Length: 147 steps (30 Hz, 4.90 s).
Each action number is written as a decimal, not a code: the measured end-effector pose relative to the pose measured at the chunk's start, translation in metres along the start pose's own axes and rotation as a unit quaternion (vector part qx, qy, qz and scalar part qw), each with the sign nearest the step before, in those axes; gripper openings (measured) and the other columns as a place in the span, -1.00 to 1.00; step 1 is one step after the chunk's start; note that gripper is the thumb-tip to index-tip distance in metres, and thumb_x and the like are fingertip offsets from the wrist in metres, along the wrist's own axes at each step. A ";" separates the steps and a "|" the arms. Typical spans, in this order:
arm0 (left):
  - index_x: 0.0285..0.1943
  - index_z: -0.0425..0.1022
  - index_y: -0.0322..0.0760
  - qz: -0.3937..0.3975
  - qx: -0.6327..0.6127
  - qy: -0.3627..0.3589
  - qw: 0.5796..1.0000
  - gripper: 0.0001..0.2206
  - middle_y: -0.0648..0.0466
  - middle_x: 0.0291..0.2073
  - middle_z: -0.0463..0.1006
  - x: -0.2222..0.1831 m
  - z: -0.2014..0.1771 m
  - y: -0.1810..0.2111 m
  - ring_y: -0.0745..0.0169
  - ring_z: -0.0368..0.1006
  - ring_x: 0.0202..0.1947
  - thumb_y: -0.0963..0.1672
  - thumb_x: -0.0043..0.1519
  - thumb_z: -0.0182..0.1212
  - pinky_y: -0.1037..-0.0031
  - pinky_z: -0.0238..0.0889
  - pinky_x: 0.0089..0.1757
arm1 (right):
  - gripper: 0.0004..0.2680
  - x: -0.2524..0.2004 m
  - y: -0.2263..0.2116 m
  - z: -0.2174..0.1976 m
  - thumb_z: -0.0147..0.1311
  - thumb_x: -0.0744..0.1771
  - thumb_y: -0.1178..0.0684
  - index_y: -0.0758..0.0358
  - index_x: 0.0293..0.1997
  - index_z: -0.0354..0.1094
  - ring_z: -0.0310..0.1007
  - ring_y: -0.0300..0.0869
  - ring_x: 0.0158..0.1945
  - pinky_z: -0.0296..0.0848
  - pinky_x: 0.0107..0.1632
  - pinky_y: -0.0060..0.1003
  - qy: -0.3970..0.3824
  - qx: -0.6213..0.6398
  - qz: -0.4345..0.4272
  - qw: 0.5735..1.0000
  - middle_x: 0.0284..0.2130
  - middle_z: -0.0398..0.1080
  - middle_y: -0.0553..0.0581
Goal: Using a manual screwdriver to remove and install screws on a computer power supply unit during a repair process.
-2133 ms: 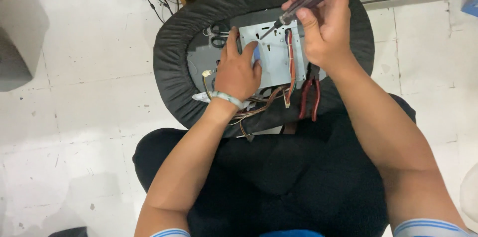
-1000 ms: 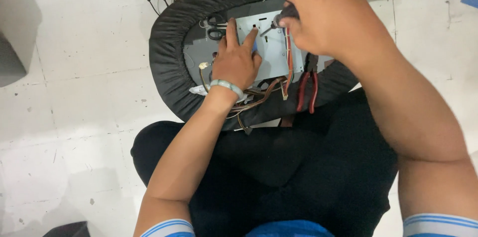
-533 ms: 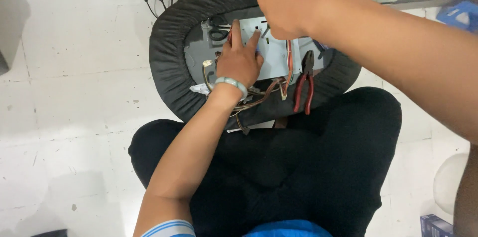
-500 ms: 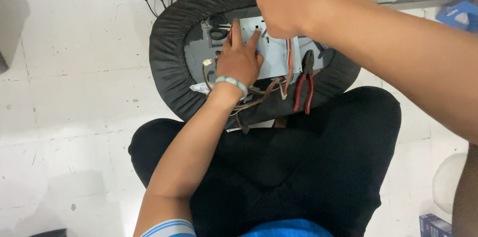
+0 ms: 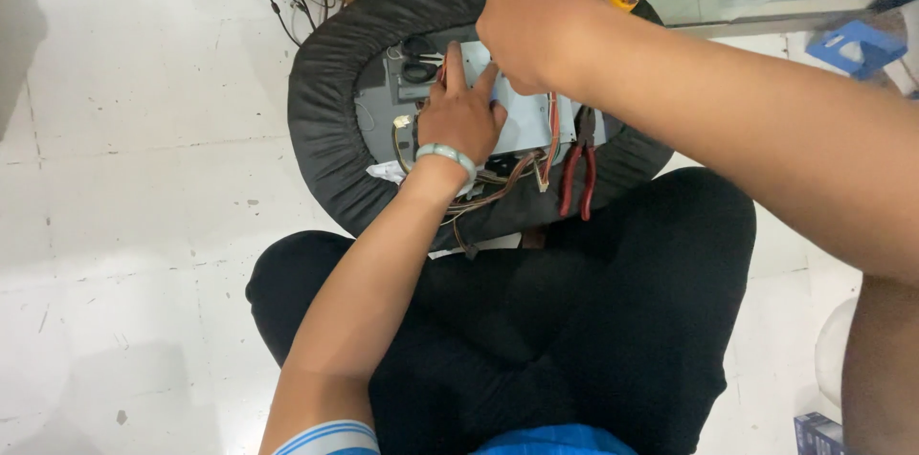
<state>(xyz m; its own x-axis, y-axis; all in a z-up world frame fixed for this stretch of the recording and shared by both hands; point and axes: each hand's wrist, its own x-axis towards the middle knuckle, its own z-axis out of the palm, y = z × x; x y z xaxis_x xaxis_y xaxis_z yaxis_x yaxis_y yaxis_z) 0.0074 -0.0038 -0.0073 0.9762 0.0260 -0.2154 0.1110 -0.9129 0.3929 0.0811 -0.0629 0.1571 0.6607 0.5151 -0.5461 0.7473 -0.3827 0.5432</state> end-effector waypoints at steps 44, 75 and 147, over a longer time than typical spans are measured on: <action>0.02 0.59 -0.02 -0.002 0.021 0.058 0.998 -0.71 -0.08 0.55 -0.13 0.008 0.020 -0.006 -0.42 0.27 0.25 0.08 0.31 0.15 -0.04 0.52 -0.26 | -0.79 0.027 -0.017 -0.015 0.13 0.27 0.25 0.15 -0.07 0.56 0.51 0.11 -0.21 0.44 -0.42 -0.04 -0.073 0.153 0.047 0.984 0.03 0.36 0.17; -0.36 0.52 -0.42 0.279 -0.213 0.355 0.866 -0.83 -0.23 -0.32 0.56 0.051 0.033 -0.009 -0.18 0.49 -0.50 -0.21 0.31 0.23 0.20 0.33 -0.52 | -0.75 -0.002 0.016 0.002 -0.03 0.41 -0.10 0.22 -0.15 0.56 0.57 0.16 -0.27 0.56 -0.35 0.04 -0.028 0.213 0.068 0.974 -0.16 0.51 0.28; 0.36 0.37 -0.20 0.357 -0.317 0.210 0.853 -0.75 -0.10 0.29 0.39 0.037 0.001 -0.023 -0.33 0.52 0.08 -0.13 0.53 0.01 -0.01 0.56 -0.10 | -0.81 -0.034 0.020 0.055 0.15 0.25 0.12 0.17 -0.08 0.42 0.52 0.09 -0.44 0.44 -0.41 -0.06 0.249 0.164 -0.041 0.954 -0.51 0.46 0.19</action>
<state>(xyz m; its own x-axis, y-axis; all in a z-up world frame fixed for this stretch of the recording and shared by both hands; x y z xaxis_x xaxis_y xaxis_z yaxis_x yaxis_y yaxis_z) 0.0412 0.0178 -0.0254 0.8026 -0.1788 0.5691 -0.5920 -0.3566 0.7228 0.0778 -0.1298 0.1515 0.5446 0.8226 -0.1635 0.8310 -0.5029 0.2375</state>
